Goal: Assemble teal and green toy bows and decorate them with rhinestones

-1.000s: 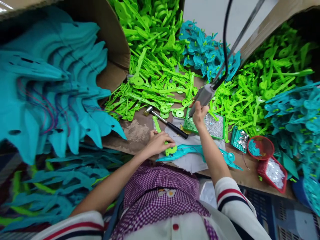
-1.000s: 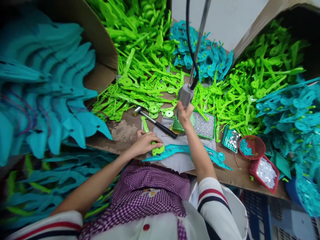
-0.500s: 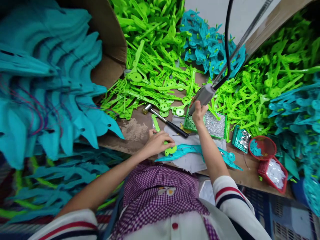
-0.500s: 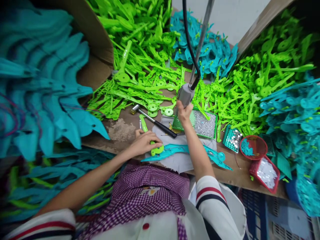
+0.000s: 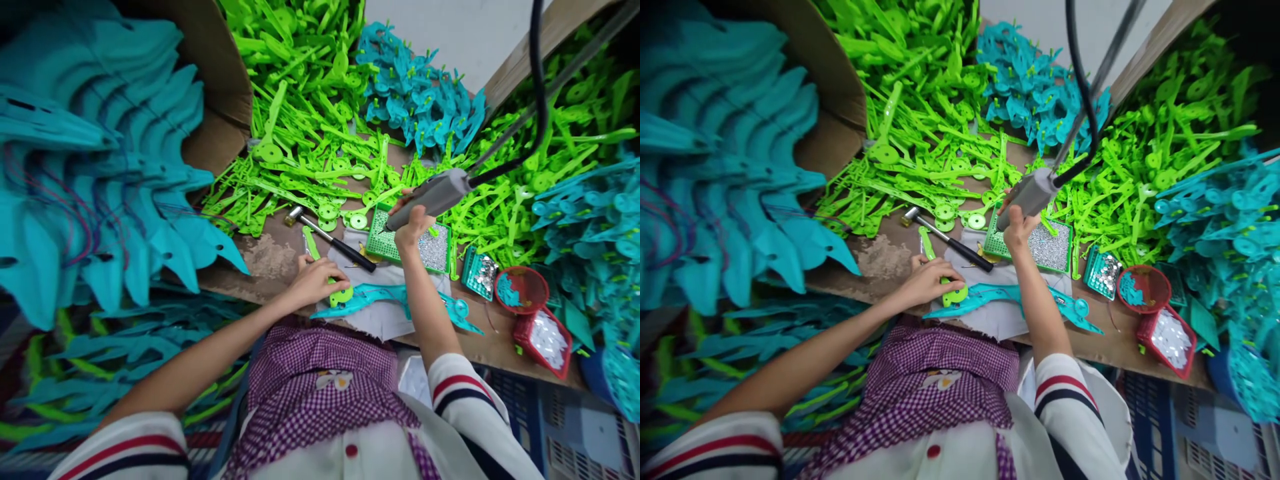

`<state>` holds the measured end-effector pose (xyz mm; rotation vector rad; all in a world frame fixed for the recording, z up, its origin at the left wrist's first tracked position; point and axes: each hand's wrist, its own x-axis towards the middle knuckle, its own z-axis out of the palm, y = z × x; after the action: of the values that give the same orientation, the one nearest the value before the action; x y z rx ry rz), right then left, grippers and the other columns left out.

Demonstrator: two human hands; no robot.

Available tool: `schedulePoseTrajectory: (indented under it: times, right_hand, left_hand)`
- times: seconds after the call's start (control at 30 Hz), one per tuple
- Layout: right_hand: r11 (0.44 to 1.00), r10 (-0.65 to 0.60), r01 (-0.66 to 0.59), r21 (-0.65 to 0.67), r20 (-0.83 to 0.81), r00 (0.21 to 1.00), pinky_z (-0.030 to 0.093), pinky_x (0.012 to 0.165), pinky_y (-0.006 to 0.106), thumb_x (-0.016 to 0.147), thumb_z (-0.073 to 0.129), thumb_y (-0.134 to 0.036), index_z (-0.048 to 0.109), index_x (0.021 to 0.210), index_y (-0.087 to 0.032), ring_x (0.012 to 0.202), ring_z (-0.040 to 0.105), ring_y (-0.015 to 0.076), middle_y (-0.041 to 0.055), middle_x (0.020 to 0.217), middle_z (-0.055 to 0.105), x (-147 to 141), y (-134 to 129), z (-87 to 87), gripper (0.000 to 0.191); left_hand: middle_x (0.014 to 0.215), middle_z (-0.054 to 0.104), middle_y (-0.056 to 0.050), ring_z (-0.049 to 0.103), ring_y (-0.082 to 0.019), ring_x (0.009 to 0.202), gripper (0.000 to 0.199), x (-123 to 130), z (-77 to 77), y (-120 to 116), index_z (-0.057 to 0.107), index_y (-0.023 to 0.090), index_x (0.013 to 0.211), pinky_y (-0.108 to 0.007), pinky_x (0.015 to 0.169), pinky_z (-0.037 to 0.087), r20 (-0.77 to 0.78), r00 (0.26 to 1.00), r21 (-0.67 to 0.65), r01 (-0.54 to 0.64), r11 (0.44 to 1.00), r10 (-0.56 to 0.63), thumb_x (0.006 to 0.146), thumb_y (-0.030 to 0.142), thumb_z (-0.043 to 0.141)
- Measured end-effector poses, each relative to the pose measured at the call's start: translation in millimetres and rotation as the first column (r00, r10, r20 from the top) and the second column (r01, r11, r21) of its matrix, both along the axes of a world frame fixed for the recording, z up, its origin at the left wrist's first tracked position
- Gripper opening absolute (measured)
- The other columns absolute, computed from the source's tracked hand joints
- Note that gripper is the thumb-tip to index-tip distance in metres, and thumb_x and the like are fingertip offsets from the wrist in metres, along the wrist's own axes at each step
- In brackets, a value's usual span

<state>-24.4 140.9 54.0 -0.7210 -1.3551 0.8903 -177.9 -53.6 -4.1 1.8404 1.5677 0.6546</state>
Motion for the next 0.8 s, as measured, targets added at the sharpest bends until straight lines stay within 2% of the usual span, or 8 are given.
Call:
schedulePoseTrajectory:
  times: [0.1, 0.27, 0.47, 0.67, 0.8]
  right_hand:
    - [0.999, 0.002, 0.001, -0.051, 0.071, 0.997, 0.046, 0.048, 0.027, 0.083, 0.048, -0.075, 0.068, 0.08, -0.021, 0.049, 0.057, 0.0109, -0.0011, 0.065, 0.057, 0, 5, -11.0, 0.058]
    - [0.999, 0.039, -0.037, -0.036, 0.034, 0.999, 0.044, 0.049, 0.026, 0.087, 0.054, -0.061, 0.065, 0.076, -0.02, 0.048, 0.056, 0.0101, -0.0025, 0.061, 0.056, 0, 15, -25.0, 0.044]
    - [0.997, 0.035, -0.031, -0.072, 0.06, 0.998, 0.046, 0.051, 0.025, 0.087, 0.05, -0.066, 0.063, 0.073, -0.02, 0.049, 0.055, 0.0096, -0.0027, 0.06, 0.056, 1, 16, -28.6, 0.05]
    - [0.994, -0.004, 0.01, -0.108, 0.055, 0.998, 0.048, 0.05, 0.027, 0.081, 0.049, -0.078, 0.061, 0.074, -0.02, 0.048, 0.056, 0.0112, -0.0026, 0.059, 0.055, -1, 15, -29.3, 0.059]
    - [0.997, 0.009, -0.002, -0.078, 0.084, 0.996, 0.047, 0.05, 0.027, 0.081, 0.049, -0.077, 0.06, 0.071, -0.021, 0.049, 0.056, 0.0123, -0.002, 0.057, 0.055, 0, 15, -32.1, 0.058]
  left_hand:
    - [0.086, 0.073, -0.002, 0.057, -0.024, 0.097, 0.028, 0, 3.5, 0, 0.078, 0.03, 0.089, -0.041, 0.091, 0.026, 0.001, 1.0, -0.011, -0.002, 1.0, 0.002, 0.091, 0.052, 0.062]
    - [0.088, 0.073, -0.002, 0.057, -0.024, 0.098, 0.027, 1, 6.0, 0, 0.078, 0.03, 0.089, -0.041, 0.091, 0.026, 0.004, 1.0, -0.029, -0.001, 1.0, 0.001, 0.091, 0.052, 0.063]
    - [0.089, 0.074, -0.002, 0.057, -0.024, 0.098, 0.029, 1, 3.1, 0, 0.078, 0.03, 0.091, -0.043, 0.094, 0.022, -0.006, 1.0, -0.043, -0.007, 0.999, 0.007, 0.092, 0.054, 0.061]
    - [0.09, 0.074, -0.001, 0.056, -0.024, 0.101, 0.028, 1, 2.3, 0, 0.078, 0.032, 0.091, -0.043, 0.095, 0.019, -0.007, 1.0, -0.065, -0.013, 0.998, 0.013, 0.092, 0.054, 0.061]
    - [0.091, 0.074, -0.001, 0.056, -0.024, 0.101, 0.029, 1, 1.9, 0, 0.078, 0.031, 0.091, -0.044, 0.096, 0.019, -0.007, 1.0, -0.065, -0.018, 0.998, 0.018, 0.092, 0.055, 0.061]
